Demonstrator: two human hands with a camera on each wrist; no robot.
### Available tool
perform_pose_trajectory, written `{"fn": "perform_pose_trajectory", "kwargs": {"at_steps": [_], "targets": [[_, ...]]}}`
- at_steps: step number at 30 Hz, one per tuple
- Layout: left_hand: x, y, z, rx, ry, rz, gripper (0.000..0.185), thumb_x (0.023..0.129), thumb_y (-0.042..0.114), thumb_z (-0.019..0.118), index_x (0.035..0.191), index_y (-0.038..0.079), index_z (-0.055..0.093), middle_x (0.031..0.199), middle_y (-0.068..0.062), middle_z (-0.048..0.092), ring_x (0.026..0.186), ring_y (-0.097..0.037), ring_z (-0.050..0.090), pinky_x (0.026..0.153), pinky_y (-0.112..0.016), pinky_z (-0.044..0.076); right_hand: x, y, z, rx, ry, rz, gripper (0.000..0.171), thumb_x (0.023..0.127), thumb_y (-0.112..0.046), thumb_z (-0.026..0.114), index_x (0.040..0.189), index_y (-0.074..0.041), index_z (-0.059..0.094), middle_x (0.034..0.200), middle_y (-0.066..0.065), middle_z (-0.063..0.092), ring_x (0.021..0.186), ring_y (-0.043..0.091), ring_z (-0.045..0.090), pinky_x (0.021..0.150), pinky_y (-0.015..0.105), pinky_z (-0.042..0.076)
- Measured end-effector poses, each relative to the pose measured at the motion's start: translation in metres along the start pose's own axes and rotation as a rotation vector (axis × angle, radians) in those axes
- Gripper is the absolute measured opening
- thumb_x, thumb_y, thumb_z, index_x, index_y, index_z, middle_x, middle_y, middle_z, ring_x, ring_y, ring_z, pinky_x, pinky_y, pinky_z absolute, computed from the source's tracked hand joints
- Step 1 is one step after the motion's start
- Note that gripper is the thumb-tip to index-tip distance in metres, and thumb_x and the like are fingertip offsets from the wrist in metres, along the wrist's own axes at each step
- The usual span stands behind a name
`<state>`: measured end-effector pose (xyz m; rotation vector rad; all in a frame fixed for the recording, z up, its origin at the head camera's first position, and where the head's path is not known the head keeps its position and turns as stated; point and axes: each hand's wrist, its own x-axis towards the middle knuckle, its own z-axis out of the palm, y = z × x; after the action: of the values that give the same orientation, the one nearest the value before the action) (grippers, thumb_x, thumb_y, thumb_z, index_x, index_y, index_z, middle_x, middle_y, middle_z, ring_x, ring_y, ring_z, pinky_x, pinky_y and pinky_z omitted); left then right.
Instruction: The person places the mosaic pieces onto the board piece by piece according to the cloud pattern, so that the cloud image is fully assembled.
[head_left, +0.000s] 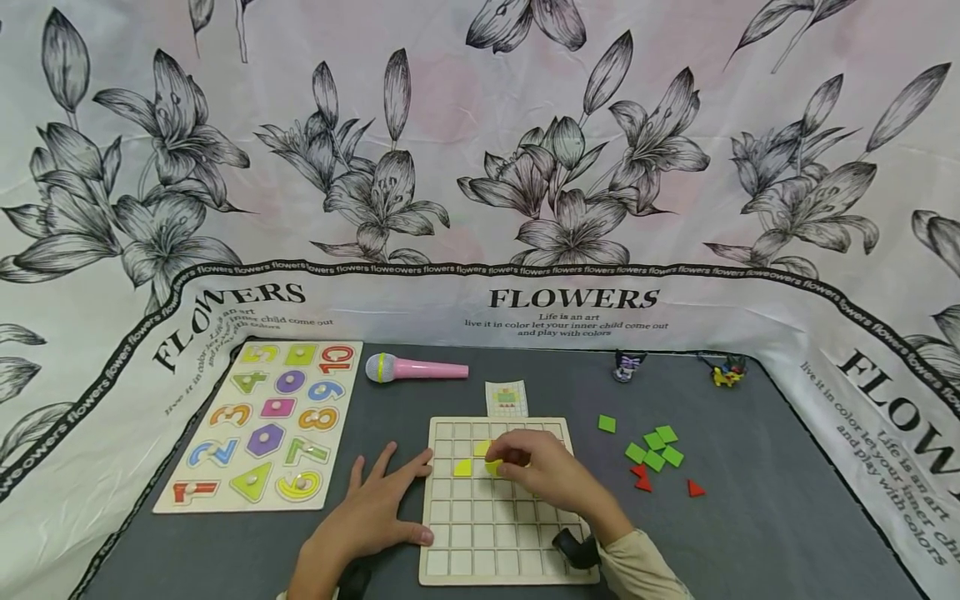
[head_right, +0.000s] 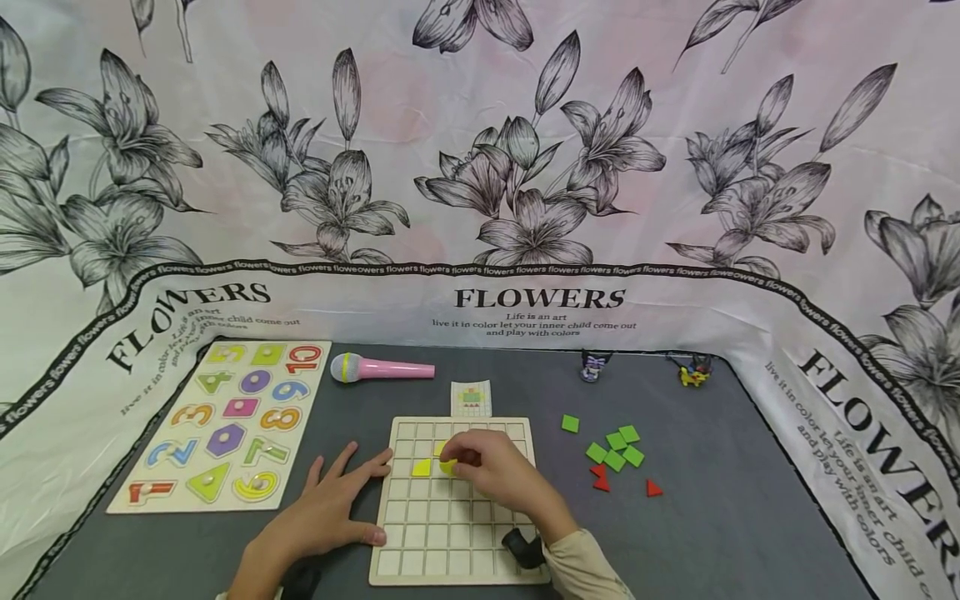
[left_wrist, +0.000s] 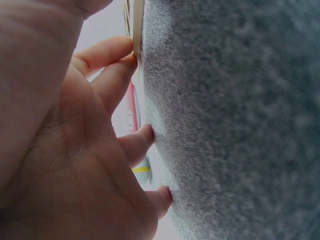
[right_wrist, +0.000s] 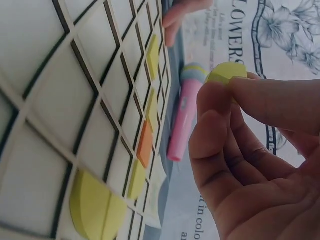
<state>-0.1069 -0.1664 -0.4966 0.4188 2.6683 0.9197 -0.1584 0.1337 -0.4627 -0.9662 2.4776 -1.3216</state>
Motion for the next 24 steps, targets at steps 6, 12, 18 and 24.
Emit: {"fn": "perform_pose_trajectory", "kwargs": {"at_steps": [6,12,18,24], "targets": [[0.000,0.000,0.000,0.005,0.003,0.006,0.112,0.075,0.051,0.095,0.168,0.020,0.040,0.153,0.005,0.059,0.161,-0.047,0.011,0.120,-0.076,-0.009,0.008,0.000,0.013,0.078,-0.024,0.037,0.015,0.098,0.004,0.073,0.107,-0.007,0.077,0.093,-0.001,0.072,0.074,0.018,0.069,0.067,0.029,0.057],[0.000,-0.002,0.000,-0.006,0.002,0.016,0.112,0.075,0.050,0.094,0.168,0.019,0.040,0.153,0.004,0.060,0.161,-0.048,0.011,0.120,-0.076,-0.009,0.017,0.001,0.028,0.032,-0.043,0.041,0.013,0.093,0.005,0.075,0.096,-0.008,0.074,0.086,-0.006,0.070,0.074,0.007,0.063,0.069,0.026,0.055],[0.000,-0.002,0.001,-0.004,0.003,0.026,0.111,0.076,0.050,0.094,0.167,0.019,0.041,0.152,0.004,0.061,0.161,-0.048,0.012,0.120,-0.076,-0.008,0.023,0.003,0.039,-0.026,-0.060,0.019,0.015,0.091,0.007,0.075,0.092,-0.008,0.074,0.083,-0.008,0.068,0.073,0.001,0.060,0.068,0.024,0.054],[-0.001,-0.001,-0.001,-0.004,0.007,0.030,0.110,0.076,0.050,0.094,0.167,0.018,0.041,0.152,0.003,0.061,0.161,-0.048,0.012,0.120,-0.076,-0.008,0.026,0.003,0.045,-0.073,-0.061,0.022,0.016,0.092,0.007,0.075,0.092,-0.009,0.075,0.083,-0.009,0.069,0.072,0.001,0.060,0.067,0.024,0.054]]}}
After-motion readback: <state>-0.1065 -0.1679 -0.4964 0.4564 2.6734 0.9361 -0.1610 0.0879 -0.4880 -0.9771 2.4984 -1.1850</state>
